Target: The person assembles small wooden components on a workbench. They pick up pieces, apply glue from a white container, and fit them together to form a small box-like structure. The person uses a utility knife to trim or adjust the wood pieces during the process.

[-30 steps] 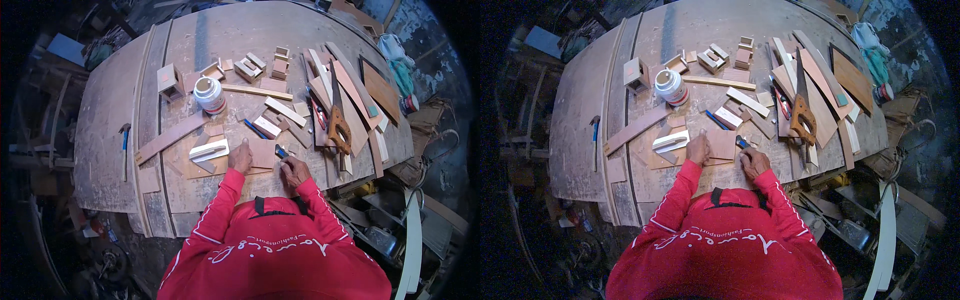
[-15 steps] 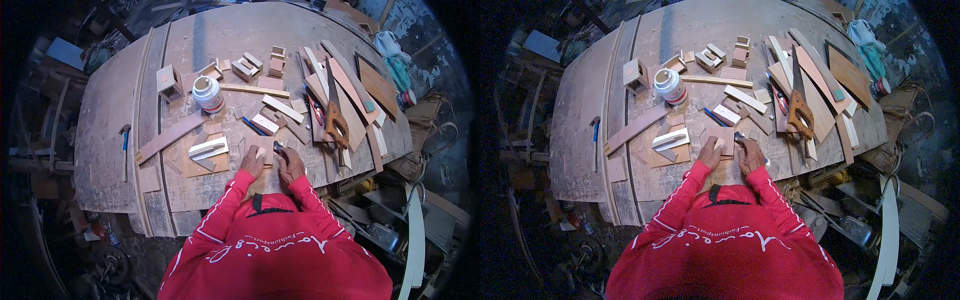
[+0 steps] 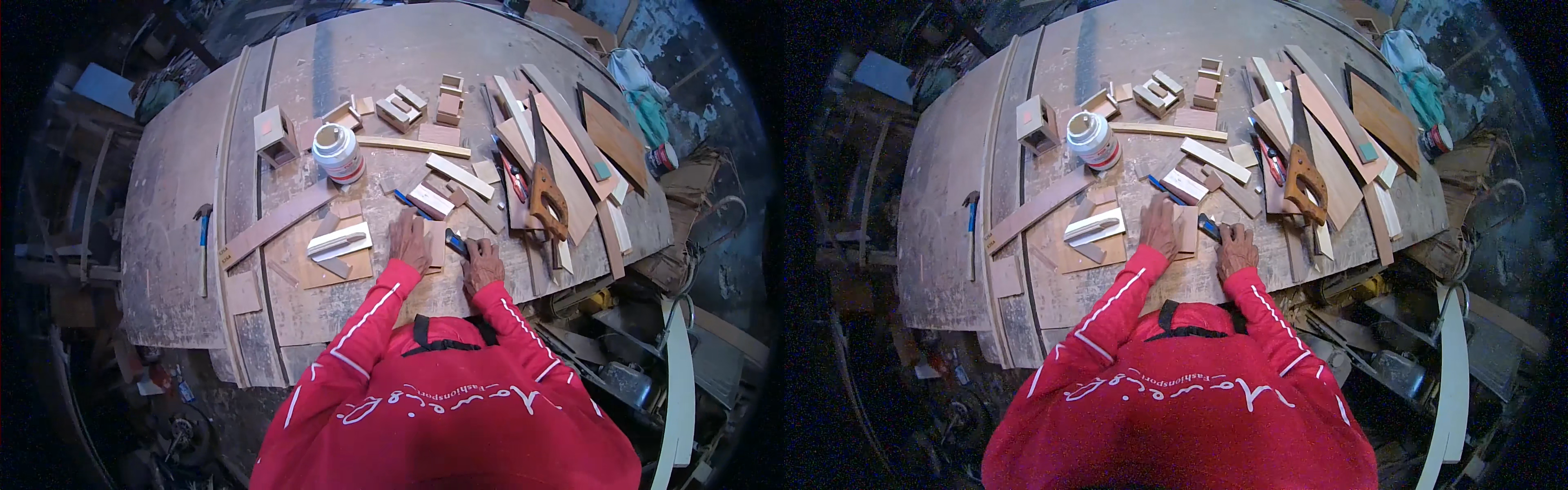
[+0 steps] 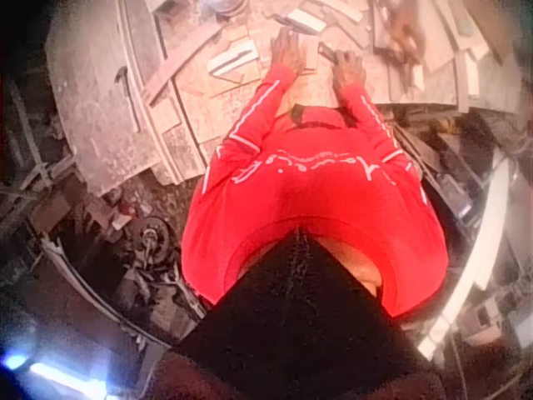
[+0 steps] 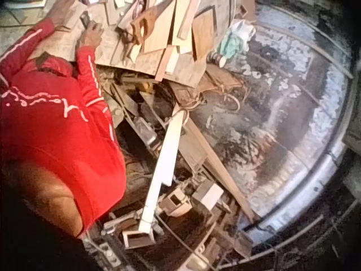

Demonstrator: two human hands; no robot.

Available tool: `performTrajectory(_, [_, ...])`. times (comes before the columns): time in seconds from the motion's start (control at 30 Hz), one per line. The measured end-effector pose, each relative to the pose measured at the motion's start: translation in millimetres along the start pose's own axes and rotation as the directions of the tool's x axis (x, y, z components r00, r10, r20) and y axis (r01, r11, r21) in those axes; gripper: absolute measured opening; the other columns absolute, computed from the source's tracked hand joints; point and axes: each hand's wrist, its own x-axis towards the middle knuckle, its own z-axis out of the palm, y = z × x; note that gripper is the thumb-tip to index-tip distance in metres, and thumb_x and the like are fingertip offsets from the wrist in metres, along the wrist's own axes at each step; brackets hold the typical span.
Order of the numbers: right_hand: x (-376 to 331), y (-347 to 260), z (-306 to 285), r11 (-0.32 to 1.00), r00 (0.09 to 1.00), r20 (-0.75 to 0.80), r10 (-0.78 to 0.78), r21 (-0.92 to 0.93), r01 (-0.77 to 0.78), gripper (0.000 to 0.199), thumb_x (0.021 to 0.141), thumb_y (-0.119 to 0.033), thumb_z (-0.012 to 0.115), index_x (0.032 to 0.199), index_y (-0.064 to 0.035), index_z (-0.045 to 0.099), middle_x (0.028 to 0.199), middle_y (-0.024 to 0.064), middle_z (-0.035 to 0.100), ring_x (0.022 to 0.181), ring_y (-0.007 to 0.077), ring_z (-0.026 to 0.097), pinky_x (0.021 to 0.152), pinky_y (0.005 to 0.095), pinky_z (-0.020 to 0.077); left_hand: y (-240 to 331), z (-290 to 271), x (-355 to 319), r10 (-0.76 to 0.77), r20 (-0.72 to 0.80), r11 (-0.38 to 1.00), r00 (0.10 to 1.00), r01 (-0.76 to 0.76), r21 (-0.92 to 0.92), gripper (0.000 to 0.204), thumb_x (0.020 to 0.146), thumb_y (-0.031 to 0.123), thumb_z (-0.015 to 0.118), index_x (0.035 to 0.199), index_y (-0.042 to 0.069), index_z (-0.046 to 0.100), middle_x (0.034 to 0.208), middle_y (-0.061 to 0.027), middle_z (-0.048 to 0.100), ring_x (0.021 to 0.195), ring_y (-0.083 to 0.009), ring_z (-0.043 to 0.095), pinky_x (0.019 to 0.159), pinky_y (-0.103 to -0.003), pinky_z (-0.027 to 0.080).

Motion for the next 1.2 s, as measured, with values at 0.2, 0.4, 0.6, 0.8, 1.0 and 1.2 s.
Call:
performTrajectory(0.2, [4,-1,-3,0.999,0.999,0.031,0.035,0.034,-0.036,0.042,0.073,-0.017,0.069,0.113,-0.0113,0.055,0.106,0.0122,0.047,0.102,0.032,0.048,0.077,0.0439,0.0493,-16,28,-19,-0.045,-0.004,0.999,0.999,0.045,0.01,0.037,0.085,0.018,0.056,0.114,-0.003,0.045,0.122,-0.0243,0.044,0.12,-0.0409,0.039,0.102,-0.051,0.03])
performTrajectory(0.4, [2,0,-6,0.993,0.998,-0.041,0.046,0.109,-0.042,0.04,0.071,-0.014,0.066,0.109,-0.0085,0.056,0.102,0.015,0.05,0.1,0.0351,0.05,0.086,0.0437,0.0449,3,3,-21,-0.078,-0.05,0.997,0.996,0.078,-0.005,0.034,0.082,0.015,0.06,0.109,-0.002,0.049,0.114,-0.0239,0.047,0.113,-0.0412,0.043,0.095,-0.048,0.037])
performTrajectory(0.6, [-9,0,-8,0.994,0.992,-0.129,-0.004,0.109,0.018,0.042,0.069,-0.01,0.062,0.111,-0.0068,0.056,0.104,0.0161,0.049,0.101,0.0362,0.049,0.081,0.045,0.0461,-1,6,-17,-0.213,0.05,0.965,0.976,0.218,-0.143,0.035,0.08,0.014,0.062,0.109,0.001,0.05,0.101,-0.024,0.057,0.098,-0.0389,0.056,0.084,-0.043,0.045])
performTrajectory(0.8, [-8,-24,-17,0.866,0.974,-0.174,-0.142,0.455,0.208,0.034,0.074,-0.014,0.062,0.106,-0.0034,0.057,0.097,0.0179,0.057,0.091,0.0366,0.056,0.079,0.0418,0.0466,13,0,-17,-0.441,0.024,0.819,0.897,0.413,-0.4,0.031,0.086,0.02,0.061,0.104,0.0,0.048,0.084,-0.0189,0.065,0.076,-0.0331,0.064,0.069,-0.04,0.049])
performTrajectory(1.0, [20,-75,-16,0.752,0.979,-0.093,-0.18,0.628,0.198,0.024,0.083,-0.018,0.059,0.102,-0.0039,0.06,0.093,0.0179,0.062,0.084,0.0357,0.062,0.073,0.04,0.0496,-5,10,-22,-0.674,-0.01,0.609,0.739,0.547,-0.574,0.038,0.086,0.027,0.065,0.102,-0.002,0.047,0.076,-0.0161,0.067,0.066,-0.0249,0.065,0.063,-0.036,0.05])
performTrajectory(1.2, [63,-84,5,0.821,0.964,-0.154,-0.216,0.506,0.265,0.019,0.086,-0.017,0.057,0.101,-0.0085,0.062,0.097,0.0154,0.064,0.087,0.0346,0.063,0.074,0.0393,0.0506,5,-37,-27,-0.656,-0.048,0.662,0.754,0.542,-0.518,0.055,0.082,0.024,0.064,0.121,-0.001,0.035,0.087,-0.0184,0.067,0.079,-0.0316,0.065,0.074,-0.04,0.05])
